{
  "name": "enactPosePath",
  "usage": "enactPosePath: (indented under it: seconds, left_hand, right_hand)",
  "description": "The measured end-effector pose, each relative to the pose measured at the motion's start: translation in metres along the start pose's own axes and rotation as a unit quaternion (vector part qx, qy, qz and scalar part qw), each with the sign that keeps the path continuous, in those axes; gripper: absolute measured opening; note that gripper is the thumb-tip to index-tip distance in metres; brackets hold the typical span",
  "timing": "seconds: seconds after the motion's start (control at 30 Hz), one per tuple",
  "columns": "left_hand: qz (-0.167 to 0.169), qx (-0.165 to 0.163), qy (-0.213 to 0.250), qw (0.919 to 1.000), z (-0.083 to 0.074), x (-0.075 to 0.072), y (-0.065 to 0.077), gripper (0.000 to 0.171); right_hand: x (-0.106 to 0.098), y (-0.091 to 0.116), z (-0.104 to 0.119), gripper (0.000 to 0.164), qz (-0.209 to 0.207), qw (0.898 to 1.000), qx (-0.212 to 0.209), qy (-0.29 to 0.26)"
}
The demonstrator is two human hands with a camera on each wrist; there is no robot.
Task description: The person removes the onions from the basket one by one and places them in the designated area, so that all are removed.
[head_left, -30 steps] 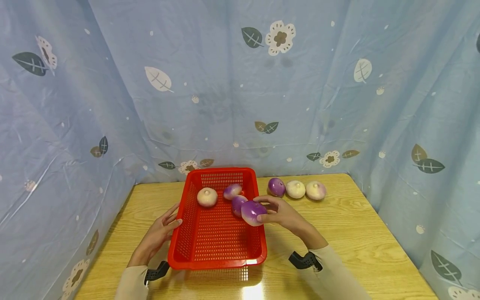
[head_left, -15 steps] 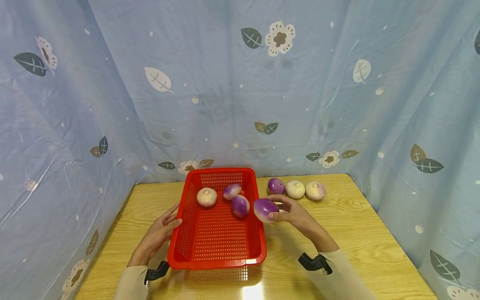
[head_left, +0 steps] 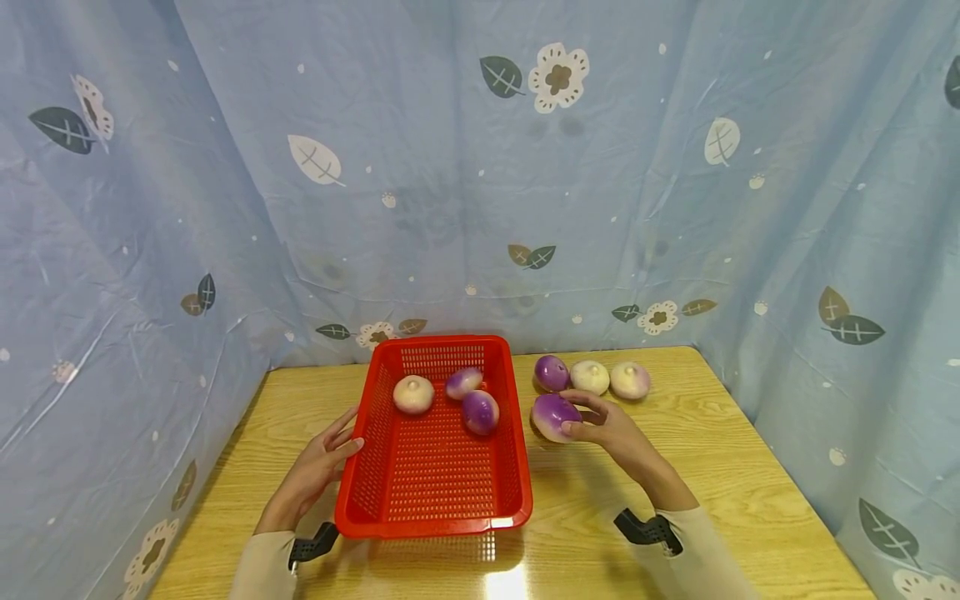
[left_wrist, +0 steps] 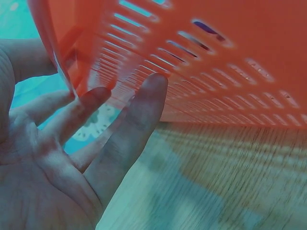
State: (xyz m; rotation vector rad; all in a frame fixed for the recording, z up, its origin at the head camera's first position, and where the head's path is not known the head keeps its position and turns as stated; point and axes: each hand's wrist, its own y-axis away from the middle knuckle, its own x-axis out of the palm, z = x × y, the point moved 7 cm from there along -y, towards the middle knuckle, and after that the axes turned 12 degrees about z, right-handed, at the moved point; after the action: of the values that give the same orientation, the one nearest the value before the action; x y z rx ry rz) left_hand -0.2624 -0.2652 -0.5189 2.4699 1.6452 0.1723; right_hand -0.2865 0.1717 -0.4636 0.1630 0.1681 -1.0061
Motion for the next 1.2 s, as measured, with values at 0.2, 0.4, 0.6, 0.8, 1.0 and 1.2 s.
enactPosePath:
  seconds: [0.2, 0.4, 0.6, 0.8, 1.0, 1.2]
  left_hand:
    - [0.003, 0.002, 0.003, 1.0, 0.0, 0.0, -0.001, 0.066]
    - [0.004, 0.005, 0.004, 1.0, -0.002, 0.001, -0.001, 0.065]
    - [0.002, 0.003, 0.001, 1.0, -0.002, 0.0, -0.001, 0.065]
    - [0.004, 0.002, 0.0, 1.0, -0.001, 0.001, 0.001, 0.066]
    - [0.004, 0.003, -0.001, 1.0, -0.002, 0.001, 0.001, 0.067]
    - [0.006, 0.005, -0.002, 1.0, -0.002, 0.001, 0.0, 0.066]
  right_hand:
    - [-0.011, 0.007, -0.008, 0.051, -0.025, 1.0, 0.003, -0.005]
    - [-0.022, 0.016, -0.013, 0.051, -0.05, 0.999, 0.005, -0.001]
    - [-0.032, 0.024, -0.02, 0.052, -0.071, 0.997, 0.025, 0.004]
    - [-0.042, 0.03, -0.025, 0.054, -0.082, 0.996, 0.025, 0.008]
    - [-0.054, 0.032, -0.032, 0.055, -0.099, 0.995, 0.034, 0.0]
    - [-0.063, 0.029, -0.042, 0.059, -0.107, 0.993, 0.055, 0.005]
